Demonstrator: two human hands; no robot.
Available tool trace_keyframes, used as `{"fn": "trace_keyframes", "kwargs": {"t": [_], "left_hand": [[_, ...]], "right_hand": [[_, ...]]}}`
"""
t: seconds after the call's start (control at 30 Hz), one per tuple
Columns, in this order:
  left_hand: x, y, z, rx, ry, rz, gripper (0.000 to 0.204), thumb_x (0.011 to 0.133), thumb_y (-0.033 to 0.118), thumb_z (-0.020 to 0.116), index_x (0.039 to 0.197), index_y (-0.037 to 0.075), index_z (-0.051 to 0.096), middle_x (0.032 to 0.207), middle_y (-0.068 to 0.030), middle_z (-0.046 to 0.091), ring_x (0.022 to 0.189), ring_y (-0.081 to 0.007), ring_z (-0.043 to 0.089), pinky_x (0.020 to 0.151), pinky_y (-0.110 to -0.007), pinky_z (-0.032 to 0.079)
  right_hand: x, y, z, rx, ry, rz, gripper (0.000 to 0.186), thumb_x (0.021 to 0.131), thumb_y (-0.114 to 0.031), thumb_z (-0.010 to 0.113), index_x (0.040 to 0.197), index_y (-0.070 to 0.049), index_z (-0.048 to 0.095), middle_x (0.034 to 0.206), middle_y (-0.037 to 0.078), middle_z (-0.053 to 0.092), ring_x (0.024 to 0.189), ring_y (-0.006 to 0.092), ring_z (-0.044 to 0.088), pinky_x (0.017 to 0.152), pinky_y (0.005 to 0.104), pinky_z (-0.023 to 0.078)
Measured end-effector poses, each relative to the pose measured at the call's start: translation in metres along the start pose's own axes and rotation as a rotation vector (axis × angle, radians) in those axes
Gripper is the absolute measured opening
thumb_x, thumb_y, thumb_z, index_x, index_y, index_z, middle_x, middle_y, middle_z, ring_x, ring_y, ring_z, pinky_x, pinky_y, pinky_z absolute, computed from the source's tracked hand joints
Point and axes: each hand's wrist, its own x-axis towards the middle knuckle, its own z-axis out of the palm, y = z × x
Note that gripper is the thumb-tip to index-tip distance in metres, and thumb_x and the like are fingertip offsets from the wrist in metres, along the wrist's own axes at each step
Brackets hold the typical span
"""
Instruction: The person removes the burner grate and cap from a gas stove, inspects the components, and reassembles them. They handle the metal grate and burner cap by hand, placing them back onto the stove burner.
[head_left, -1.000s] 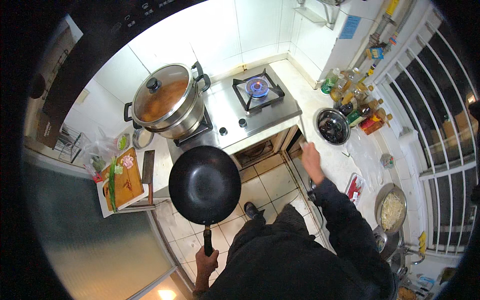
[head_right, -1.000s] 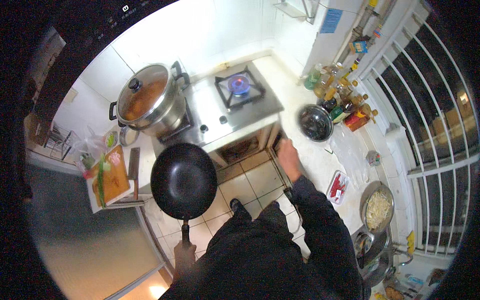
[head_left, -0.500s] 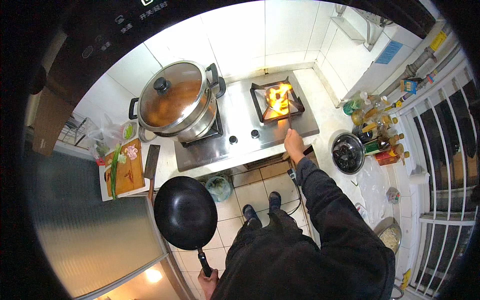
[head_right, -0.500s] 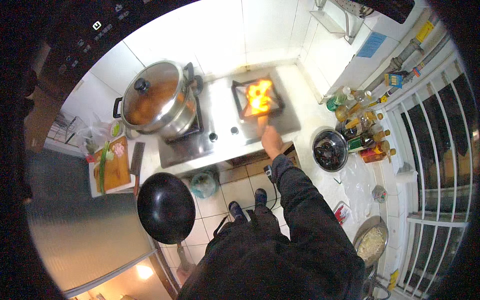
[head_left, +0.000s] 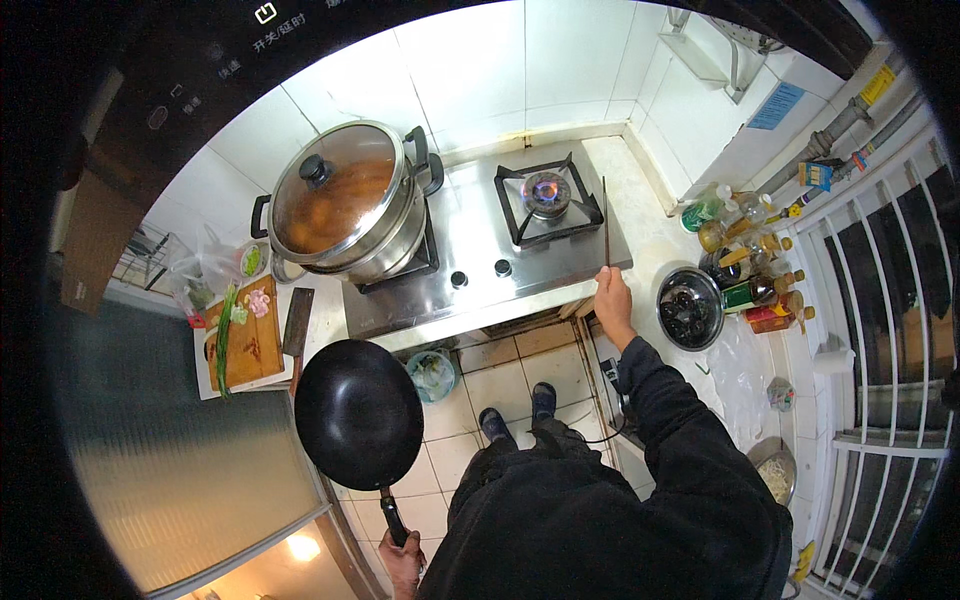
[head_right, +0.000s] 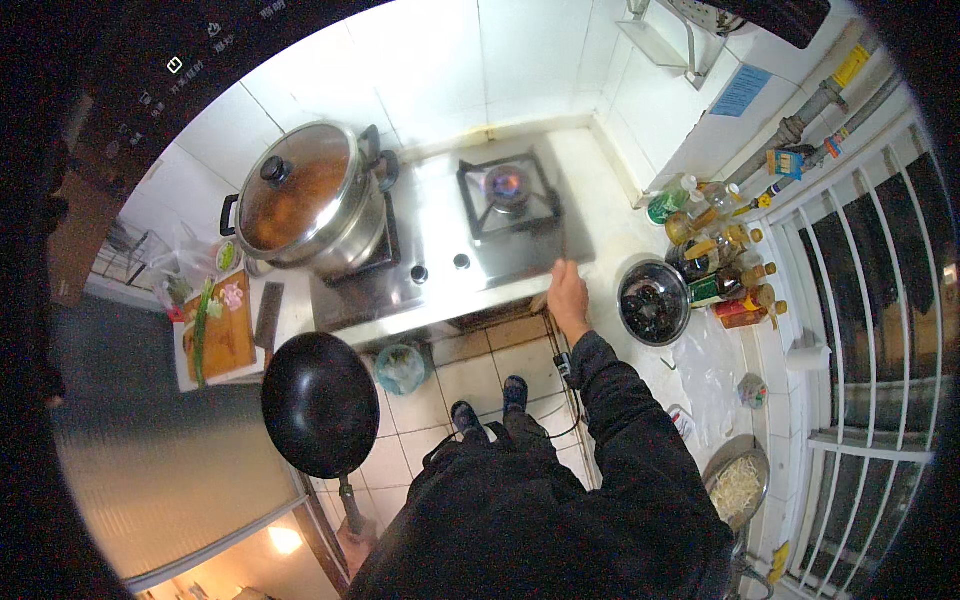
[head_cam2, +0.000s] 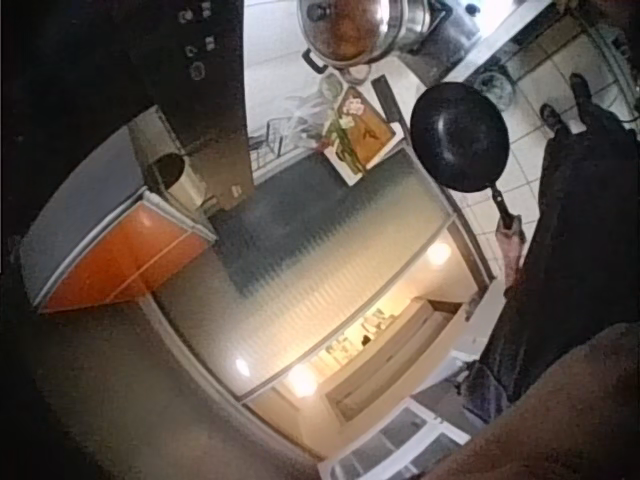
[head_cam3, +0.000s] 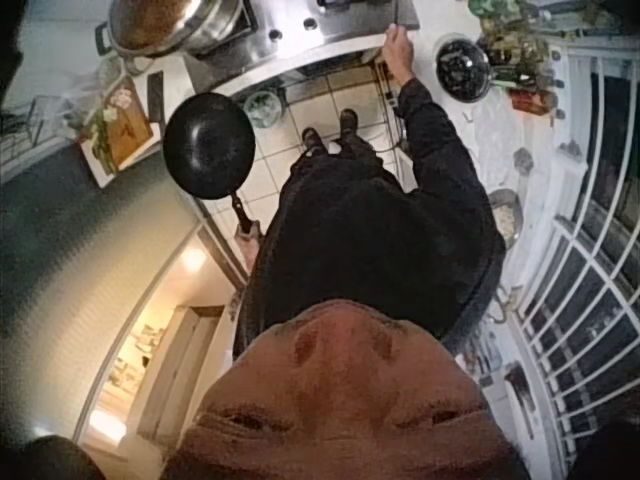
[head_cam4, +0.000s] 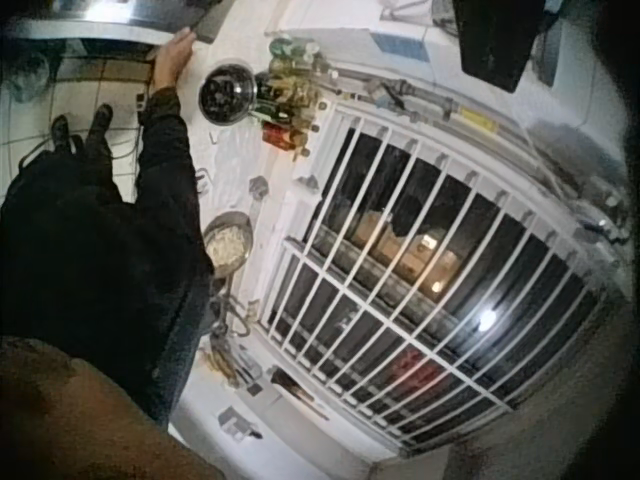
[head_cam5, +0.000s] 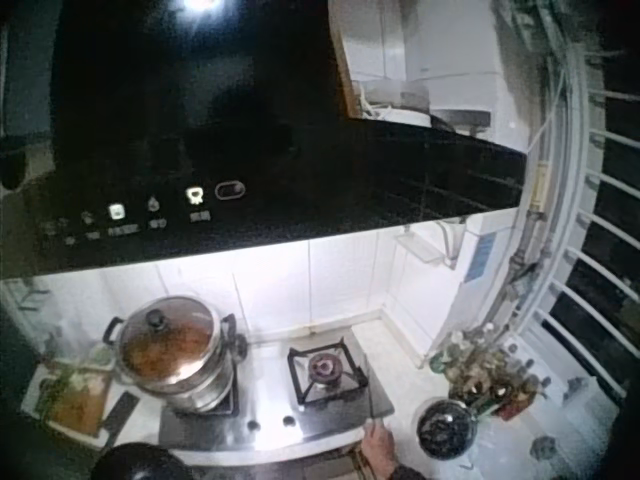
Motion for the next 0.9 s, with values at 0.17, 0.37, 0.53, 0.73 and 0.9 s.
{"fn": "trace_keyframes", "kwargs": {"t": [0.17, 0.37, 0.53, 0.73, 0.9], "left_hand": [[0.006, 0.006, 0.001, -0.058, -0.060, -0.036, 0.016, 0.092, 0.001, 0.071, 0.090, 0.002, 0.056, 0.060, -0.0017, 0.054, 0.038, -0.0133, 0.051, 0.035, -0.030, 0.039], [0.006, 0.003, 0.008, -0.106, -0.113, -0.041, 0.015, 0.093, -0.001, 0.071, 0.091, 0.002, 0.056, 0.059, -0.0025, 0.054, 0.039, -0.0129, 0.053, 0.036, -0.030, 0.041], [-0.001, -0.003, 0.007, -0.037, -0.091, -0.089, 0.015, 0.094, 0.001, 0.071, 0.091, 0.002, 0.057, 0.058, -0.0031, 0.055, 0.040, -0.0131, 0.053, 0.037, -0.030, 0.042], [-0.007, -0.009, 0.008, -0.052, -0.087, -0.109, 0.016, 0.094, 0.001, 0.072, 0.091, 0.002, 0.056, 0.057, -0.0029, 0.056, 0.040, -0.0131, 0.054, 0.037, -0.030, 0.042], [-0.008, 0.002, 0.010, -0.043, -0.093, -0.107, 0.015, 0.094, 0.001, 0.071, 0.090, 0.002, 0.057, 0.057, -0.0029, 0.055, 0.040, -0.0129, 0.054, 0.037, -0.030, 0.041]], "right_hand": [[0.034, -0.026, 0.024, -0.005, -0.025, -0.199, 0.039, 0.114, -0.037, 0.041, 0.106, -0.002, 0.057, 0.096, 0.028, 0.071, 0.095, 0.0548, 0.065, 0.081, 0.0620, 0.049], [0.082, -0.065, 0.058, -0.069, -0.036, -0.171, 0.037, 0.114, -0.038, 0.041, 0.107, -0.006, 0.059, 0.097, 0.030, 0.071, 0.095, 0.0570, 0.065, 0.081, 0.0647, 0.049], [0.086, -0.068, 0.070, -0.390, -0.319, -0.025, 0.041, 0.112, -0.036, 0.043, 0.116, -0.006, 0.071, 0.114, 0.026, 0.075, 0.108, 0.0500, 0.070, 0.092, 0.0616, 0.054], [0.079, -0.071, 0.069, -0.354, -0.190, -0.059, 0.033, 0.105, -0.029, 0.053, 0.114, -0.006, 0.075, 0.110, 0.025, 0.076, 0.104, 0.0469, 0.073, 0.088, 0.0594, 0.058], [0.086, -0.075, 0.077, -0.539, -0.393, -0.218, 0.030, 0.101, -0.025, 0.058, 0.115, -0.007, 0.077, 0.102, 0.021, 0.078, 0.099, 0.0479, 0.074, 0.087, 0.0577, 0.058]]}}
